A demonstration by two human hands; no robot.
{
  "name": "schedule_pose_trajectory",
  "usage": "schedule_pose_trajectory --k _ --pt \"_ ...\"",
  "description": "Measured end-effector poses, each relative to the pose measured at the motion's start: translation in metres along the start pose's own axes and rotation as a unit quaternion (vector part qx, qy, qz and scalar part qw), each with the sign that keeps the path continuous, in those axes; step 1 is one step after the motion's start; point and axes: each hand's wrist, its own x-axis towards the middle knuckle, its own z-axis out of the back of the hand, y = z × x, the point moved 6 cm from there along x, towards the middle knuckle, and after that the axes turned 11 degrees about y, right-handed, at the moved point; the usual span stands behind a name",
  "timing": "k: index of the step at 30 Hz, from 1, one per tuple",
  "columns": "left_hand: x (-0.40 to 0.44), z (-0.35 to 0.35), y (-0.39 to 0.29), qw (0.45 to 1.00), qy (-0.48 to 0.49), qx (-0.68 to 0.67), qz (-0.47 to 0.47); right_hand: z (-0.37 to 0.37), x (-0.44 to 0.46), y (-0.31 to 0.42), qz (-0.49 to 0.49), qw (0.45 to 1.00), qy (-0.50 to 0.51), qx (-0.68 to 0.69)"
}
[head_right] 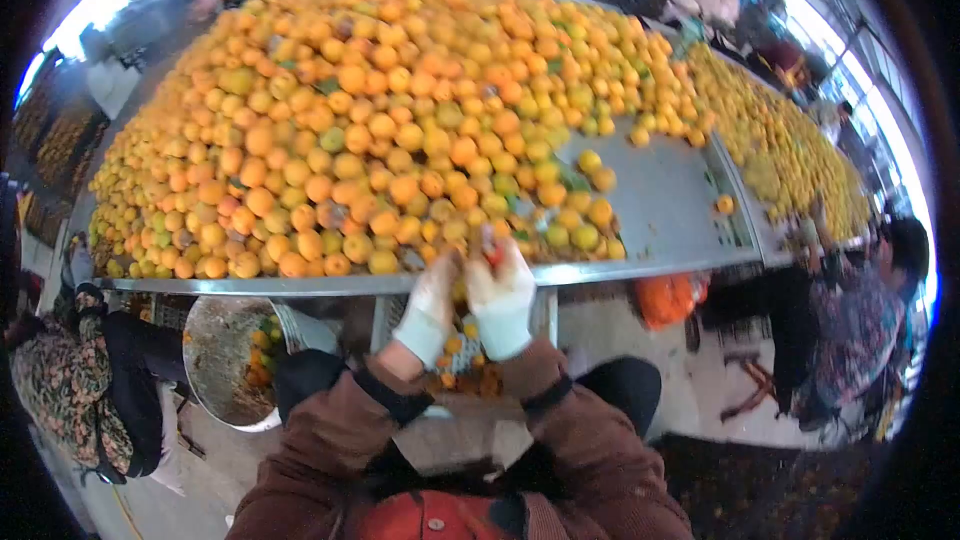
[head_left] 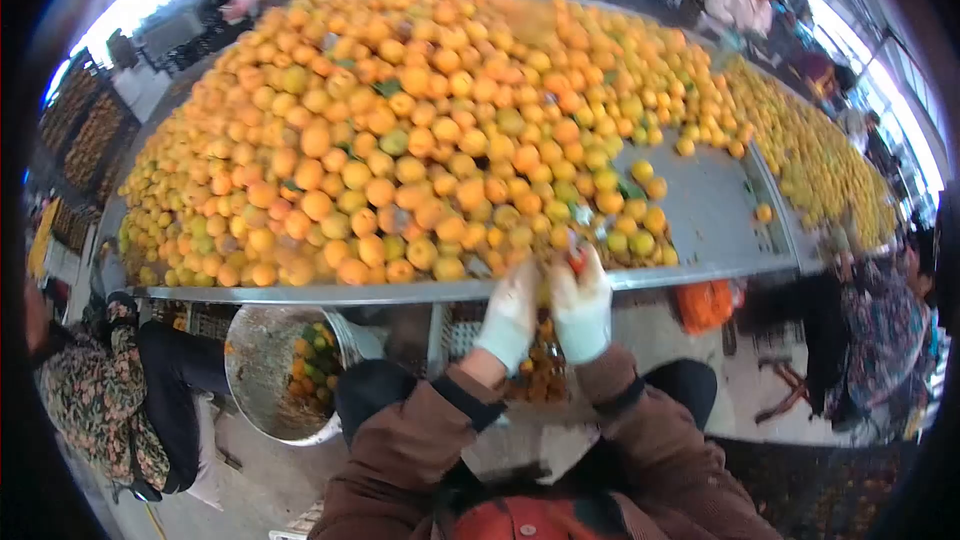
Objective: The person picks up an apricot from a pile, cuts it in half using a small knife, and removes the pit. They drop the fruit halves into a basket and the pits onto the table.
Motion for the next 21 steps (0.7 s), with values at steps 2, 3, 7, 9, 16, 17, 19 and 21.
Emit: schedule_pose_trajectory --k 2,3,7,9,16,17,19,21 --pt "0.002 -0.008 -0.002 0.877 0.031 0.468 -0.101 -0.002 0.001 -0.011 -0.038 0.989 -0.002 0.142" --pt "0.001 -0.009 -0.003 0.903 -0.028 0.399 -0.158 -0.001 0.001 -0.018 -0.092 0.972 -0.030 0.214" --pt "0.001 -0.039 -0.065 0.818 0.035 0.563 -0.116 0.008 0.007 0.007 -0.085 0.996 -0.032 -0.024" --pt "0.003 -0.039 -0.071 0.792 0.042 0.591 -0.146 0.011 0.009 -0.012 -0.018 0.998 -0.044 -0.038" --pt "0.012 -0.021 -0.045 0.899 0.077 0.431 -0.017 -0.004 0.018 0.032 0.026 0.990 -0.033 -0.135" --pt "0.017 -0.015 -0.026 0.899 0.075 0.431 -0.018 -0.008 0.020 0.032 0.029 0.990 -0.032 -0.135" --pt "0.023 -0.005 0.005 0.970 0.084 0.227 0.021 -0.013 0.016 0.040 0.096 0.966 -0.031 -0.238" --pt "0.012 -0.011 0.028 0.914 0.002 -0.300 0.272 -0.019 0.014 0.046 0.242 0.943 0.012 -0.226"
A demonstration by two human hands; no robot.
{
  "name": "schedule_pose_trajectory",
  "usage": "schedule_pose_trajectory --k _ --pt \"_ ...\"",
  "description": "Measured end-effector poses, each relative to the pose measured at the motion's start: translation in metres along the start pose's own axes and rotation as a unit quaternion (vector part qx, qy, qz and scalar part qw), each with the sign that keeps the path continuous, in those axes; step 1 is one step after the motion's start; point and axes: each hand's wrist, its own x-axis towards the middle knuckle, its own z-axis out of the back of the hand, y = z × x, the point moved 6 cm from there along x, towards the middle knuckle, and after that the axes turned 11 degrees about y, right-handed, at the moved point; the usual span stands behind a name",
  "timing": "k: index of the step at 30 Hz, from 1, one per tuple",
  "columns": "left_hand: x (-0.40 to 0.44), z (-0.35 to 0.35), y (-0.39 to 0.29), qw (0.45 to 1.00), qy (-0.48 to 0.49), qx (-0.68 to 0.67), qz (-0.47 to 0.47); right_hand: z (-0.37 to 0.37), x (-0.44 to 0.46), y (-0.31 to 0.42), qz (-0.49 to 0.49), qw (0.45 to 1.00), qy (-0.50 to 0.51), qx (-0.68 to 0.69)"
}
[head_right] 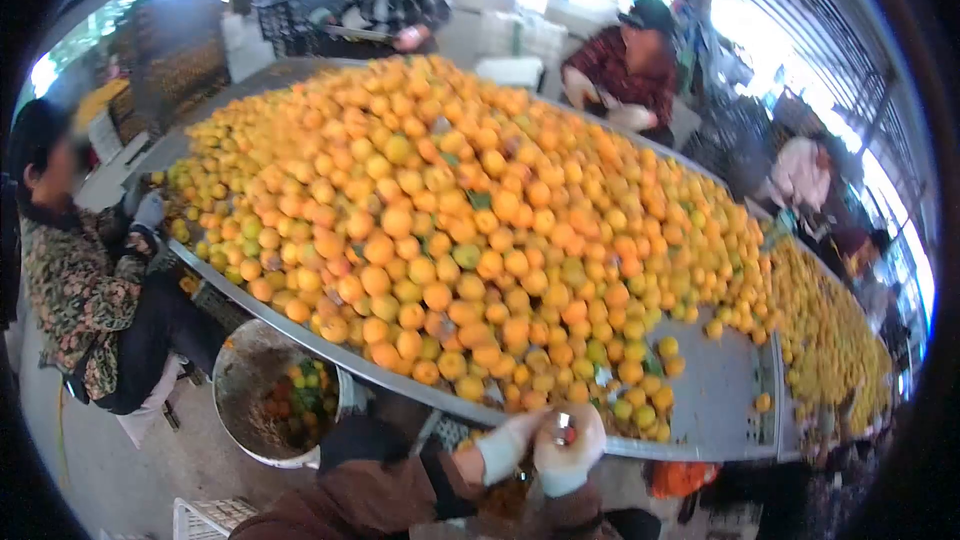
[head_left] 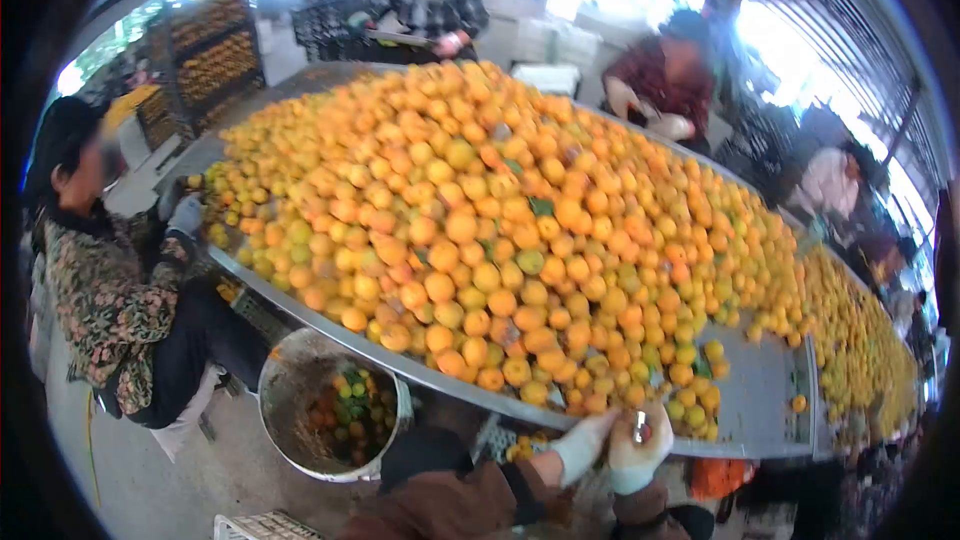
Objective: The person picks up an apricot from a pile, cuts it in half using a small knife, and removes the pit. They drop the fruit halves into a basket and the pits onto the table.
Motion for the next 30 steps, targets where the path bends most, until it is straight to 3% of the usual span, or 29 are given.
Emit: schedule_pose_trajectory --k 1,2,3,4,5,6,7,8,9,10,11,12,13,14,15,16,17,18,20,21,22,24,28,30 --pt "0.064 0.060 0.062 0.991 0.097 -0.089 -0.018 0.003 0.009 0.016 0.066 0.995 0.074 0.004" --pt "0.035 0.072 0.055 0.981 0.068 -0.164 0.078 0.004 0.011 0.013 0.062 0.996 0.064 0.003" --pt "0.002 0.010 0.001 0.998 0.028 -0.059 -0.010 -0.003 -0.009 -0.028 -0.130 0.987 0.010 0.090" --pt "-0.015 -0.012 -0.033 0.967 0.042 0.125 -0.216 0.003 -0.007 -0.041 -0.285 0.910 -0.085 0.288" --pt "-0.016 -0.007 -0.041 0.956 0.136 0.119 -0.229 0.019 0.006 -0.039 -0.194 0.965 -0.026 0.174" --pt "-0.015 -0.011 -0.053 0.991 0.034 -0.122 -0.039 0.033 0.014 -0.023 0.023 0.982 -0.005 -0.186" --pt "-0.043 -0.041 -0.081 0.976 0.000 0.215 -0.040 0.037 0.010 -0.020 0.015 0.986 0.012 -0.167" --pt "-0.034 -0.028 -0.077 0.990 0.102 0.006 -0.102 0.037 0.013 -0.012 0.014 0.989 0.026 -0.143" --pt "-0.041 -0.033 -0.091 0.938 0.044 0.287 -0.191 0.034 0.008 -0.005 0.009 0.989 0.026 -0.143" --pt "-0.051 -0.048 -0.102 0.798 -0.015 0.542 -0.263 0.024 0.000 -0.020 -0.160 0.984 0.062 0.052" --pt "-0.055 -0.052 -0.103 0.799 -0.016 0.542 -0.259 0.010 -0.015 -0.032 -0.319 0.911 0.092 0.243" --pt "-0.060 -0.057 -0.106 0.791 -0.026 0.548 -0.270 0.013 -0.013 -0.028 -0.309 0.921 0.115 0.210" --pt "-0.063 -0.059 -0.105 0.785 -0.035 0.552 -0.280 0.016 -0.012 -0.029 -0.324 0.906 0.070 0.262" --pt "-0.058 -0.061 -0.104 0.789 -0.031 0.549 -0.275 0.020 -0.009 -0.033 -0.337 0.888 0.023 0.311" --pt "-0.044 -0.046 -0.094 0.928 -0.047 0.333 -0.162 0.027 0.000 -0.032 -0.328 0.865 0.043 0.377" --pt "-0.037 -0.037 -0.069 0.993 -0.063 0.091 -0.032 0.031 0.010 -0.026 -0.317 0.821 -0.019 0.475" --pt "-0.033 -0.036 -0.062 0.970 -0.006 0.239 -0.037 0.036 0.020 -0.020 -0.295 0.802 -0.051 0.518" --pt "-0.032 -0.042 -0.052 0.971 -0.001 0.237 -0.028 0.041 0.027 -0.015 -0.270 0.780 -0.082 0.559" --pt "-0.033 -0.054 -0.042 0.980 -0.006 0.191 -0.048 0.049 0.036 -0.008 -0.220 0.791 -0.085 0.565" --pt "-0.024 -0.042 -0.035 0.972 0.000 0.221 -0.077 0.051 0.036 -0.009 -0.243 0.762 -0.104 0.591" --pt "-0.024 -0.037 -0.030 0.972 0.000 0.222 -0.074 0.050 0.035 -0.009 -0.245 0.762 -0.107 0.590" --pt "-0.034 -0.054 -0.026 0.984 -0.005 0.176 0.021 0.054 0.034 -0.011 -0.242 0.806 -0.129 0.525" --pt "-0.023 -0.032 -0.018 0.989 -0.040 0.141 -0.031 0.045 0.028 -0.012 -0.173 0.795 -0.116 0.569" --pt "-0.028 -0.037 -0.020 0.989 0.002 0.149 0.007 0.043 0.028 -0.010 -0.175 0.792 -0.133 0.570"
